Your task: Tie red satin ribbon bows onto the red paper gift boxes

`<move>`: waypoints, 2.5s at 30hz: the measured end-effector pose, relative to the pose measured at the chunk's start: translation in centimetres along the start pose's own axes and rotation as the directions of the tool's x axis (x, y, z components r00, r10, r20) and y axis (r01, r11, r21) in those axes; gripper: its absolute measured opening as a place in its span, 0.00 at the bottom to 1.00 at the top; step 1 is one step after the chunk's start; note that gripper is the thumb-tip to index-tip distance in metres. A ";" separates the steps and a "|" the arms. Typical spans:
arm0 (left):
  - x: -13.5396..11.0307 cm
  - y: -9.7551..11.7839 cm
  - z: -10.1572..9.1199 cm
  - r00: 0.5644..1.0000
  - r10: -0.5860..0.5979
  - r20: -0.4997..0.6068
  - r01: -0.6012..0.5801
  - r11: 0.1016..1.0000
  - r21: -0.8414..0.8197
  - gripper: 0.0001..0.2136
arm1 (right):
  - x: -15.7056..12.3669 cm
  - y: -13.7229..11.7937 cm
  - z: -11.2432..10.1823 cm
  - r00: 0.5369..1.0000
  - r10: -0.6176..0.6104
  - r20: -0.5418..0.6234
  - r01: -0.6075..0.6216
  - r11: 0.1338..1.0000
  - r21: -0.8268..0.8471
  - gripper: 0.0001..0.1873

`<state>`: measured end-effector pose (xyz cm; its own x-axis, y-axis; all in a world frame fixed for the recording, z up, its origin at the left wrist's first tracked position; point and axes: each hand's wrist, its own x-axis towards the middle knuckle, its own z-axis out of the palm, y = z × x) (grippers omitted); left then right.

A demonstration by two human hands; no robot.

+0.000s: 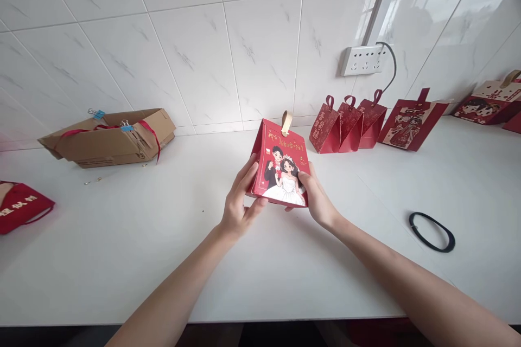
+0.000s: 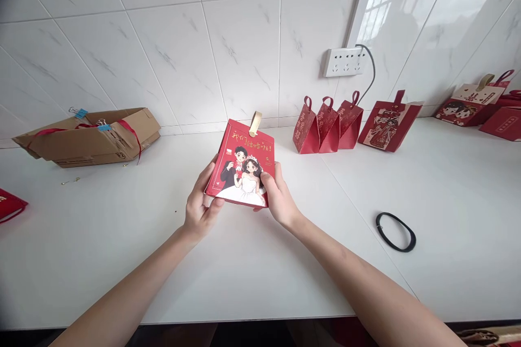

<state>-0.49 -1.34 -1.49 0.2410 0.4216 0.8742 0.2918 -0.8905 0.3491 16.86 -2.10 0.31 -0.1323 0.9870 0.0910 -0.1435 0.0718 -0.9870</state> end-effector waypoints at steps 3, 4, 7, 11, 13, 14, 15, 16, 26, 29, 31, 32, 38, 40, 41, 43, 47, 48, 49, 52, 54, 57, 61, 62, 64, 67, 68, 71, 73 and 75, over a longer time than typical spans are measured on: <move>0.1 0.0 0.0 0.999 0.054 -0.007 -0.054 0.998 0.037 0.26 | 0.0 0.1 0.0 1.000 -0.001 -0.005 0.001 1.000 -0.023 0.18; 0.1 0.0 0.0 0.998 0.057 -0.001 -0.057 0.997 0.045 0.26 | 0.0 0.2 0.0 1.000 -0.002 -0.009 0.002 1.000 -0.030 0.19; 0.1 0.0 -0.1 0.999 0.030 0.029 -0.032 0.996 0.082 0.26 | 0.1 0.5 -0.3 1.000 -0.017 -0.025 0.016 0.998 -0.053 0.19; 0.1 0.0 -0.2 0.999 -0.009 0.051 0.002 0.991 0.133 0.26 | 0.3 0.9 -0.6 0.995 -0.066 -0.070 0.059 0.993 -0.103 0.18; 0.2 -0.1 -0.4 0.998 -0.009 0.061 0.002 0.993 0.119 0.25 | 0.4 1.0 -0.5 0.993 -0.089 -0.084 0.078 0.988 -0.131 0.17; 0.2 0.0 -0.4 0.998 -0.013 0.065 0.006 0.994 0.108 0.25 | 0.3 1.0 -0.5 0.991 -0.100 -0.087 0.087 0.986 -0.146 0.17; 0.3 0.0 -0.5 0.998 -0.021 0.062 0.015 0.995 0.101 0.25 | 0.3 1.0 -0.4 0.990 -0.109 -0.088 0.093 0.983 -0.160 0.16; 0.3 0.0 -0.5 0.998 -0.038 0.054 0.032 0.994 0.102 0.25 | 0.3 1.0 -0.4 0.989 -0.115 -0.090 0.098 0.980 -0.174 0.16; 0.5 0.9 -0.1 0.931 -0.356 0.077 0.345 0.930 0.124 0.19 | 0.8 1.7 -1.0 0.972 -0.206 -0.116 0.174 0.955 -0.242 0.11; 0.6 1.0 -0.1 0.888 -0.444 0.119 0.438 0.896 0.074 0.20 | 1.0 2.2 -1.1 0.960 -0.249 -0.127 0.206 0.937 -0.283 0.10; 0.7 1.0 -0.1 0.856 -0.496 0.148 0.498 0.867 0.024 0.20 | 1.0 2.1 -1.3 0.940 -0.310 -0.141 0.247 0.906 -0.344 0.12; 0.7 0.9 0.0 0.840 -0.518 0.161 0.524 0.852 0.001 0.20 | 1.0 1.9 -1.3 0.922 -0.358 -0.147 0.283 0.882 -0.378 0.13; 0.2 -0.1 0.3 0.762 -0.570 0.307 0.614 0.787 -0.064 0.17 | 0.8 0.7 -1.8 0.847 -0.514 -0.133 0.442 0.822 -0.359 0.18; 0.2 -0.3 0.2 0.735 -0.596 0.325 0.654 0.749 -0.106 0.16 | 0.9 0.5 -1.9 0.850 -0.503 -0.154 0.430 0.833 -0.348 0.15; 0.2 -0.4 0.1 0.724 -0.614 0.316 0.675 0.726 -0.136 0.16 | 1.0 0.5 -1.9 0.858 -0.486 -0.164 0.411 0.843 -0.347 0.14; 0.3 -0.4 -0.1 0.698 -0.663 0.273 0.715 0.669 -0.204 0.15 | 1.0 0.4 -1.9 0.884 -0.429 -0.186 0.355 0.875 -0.329 0.16; 0.5 -0.3 -0.2 0.662 -0.702 0.263 0.748 0.595 -0.295 0.15 | 1.0 0.1 -1.7 0.930 -0.339 -0.143 0.289 0.913 -0.287 0.18; 0.5 -0.3 -0.2 0.662 -0.694 0.284 0.748 0.590 -0.302 0.16 | 0.9 0.0 -1.6 0.935 -0.336 -0.117 0.292 0.912 -0.287 0.18; 0.4 -0.3 -0.2 0.664 -0.686 0.298 0.747 0.590 -0.305 0.17 | 0.9 0.0 -1.6 0.940 -0.330 -0.087 0.294 0.912 -0.284 0.18; 0.3 -0.3 0.0 0.662 -0.687 0.298 0.749 0.590 -0.302 0.20 | 0.8 0.1 -1.6 0.959 -0.283 -0.021 0.270 0.934 -0.234 0.22; 0.3 -0.3 0.1 0.663 -0.690 0.291 0.748 0.594 -0.296 0.21 | 0.9 0.2 -1.7 0.968 -0.249 0.002 0.245 0.950 -0.196 0.24; 0.4 0.0 0.2 0.672 -0.687 0.278 0.740 0.606 -0.292 0.21 | 1.1 0.3 -2.0 0.968 -0.249 0.023 0.249 0.952 -0.178 0.23; 0.6 0.2 0.1 0.685 -0.686 0.245 0.727 0.621 -0.293 0.20 | 1.2 0.4 -2.3 0.964 -0.256 0.072 0.265 0.951 -0.161 0.24; 0.7 0.3 0.0 0.683 -0.687 0.247 0.728 0.617 -0.297 0.20 | 1.3 0.4 -2.3 0.964 -0.253 0.080 0.263 0.953 -0.151 0.24; 0.7 0.2 0.0 0.669 -0.701 0.247 0.740 0.598 -0.309 0.19 | 1.3 0.4 -2.4 0.963 -0.251 0.102 0.263 0.955 -0.136 0.24; 0.7 0.1 0.0 0.651 -0.729 0.212 0.752 0.581 -0.311 0.20 | 1.2 0.3 -2.3 0.956 -0.254 0.148 0.274 0.952 -0.134 0.20; 0.6 0.0 0.0 0.657 -0.729 0.194 0.747 0.593 -0.301 0.21 | 1.2 0.3 -2.3 0.957 -0.240 0.162 0.261 0.957 -0.122 0.18; 0.5 0.0 -0.1 0.696 -0.701 0.158 0.714 0.649 -0.263 0.20 | 1.2 0.3 -2.2 0.968 -0.161 0.191 0.166 0.986 -0.014 0.14; 0.4 0.0 -0.1 0.721 -0.677 0.150 0.691 0.681 -0.244 0.19 | 1.2 0.3 -2.2 0.969 -0.124 0.214 0.112 0.991 0.070 0.12; 0.4 0.0 -0.1 0.736 -0.660 0.154 0.676 0.698 -0.238 0.19 | 1.2 0.3 -2.2 0.968 -0.113 0.223 0.089 0.989 0.115 0.12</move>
<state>-0.52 -1.20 -1.10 0.1275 0.9239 0.3608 0.1464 -0.3773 0.9144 18.78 -0.57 -0.20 -0.3306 0.9155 0.2294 -0.2662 0.1427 -0.9533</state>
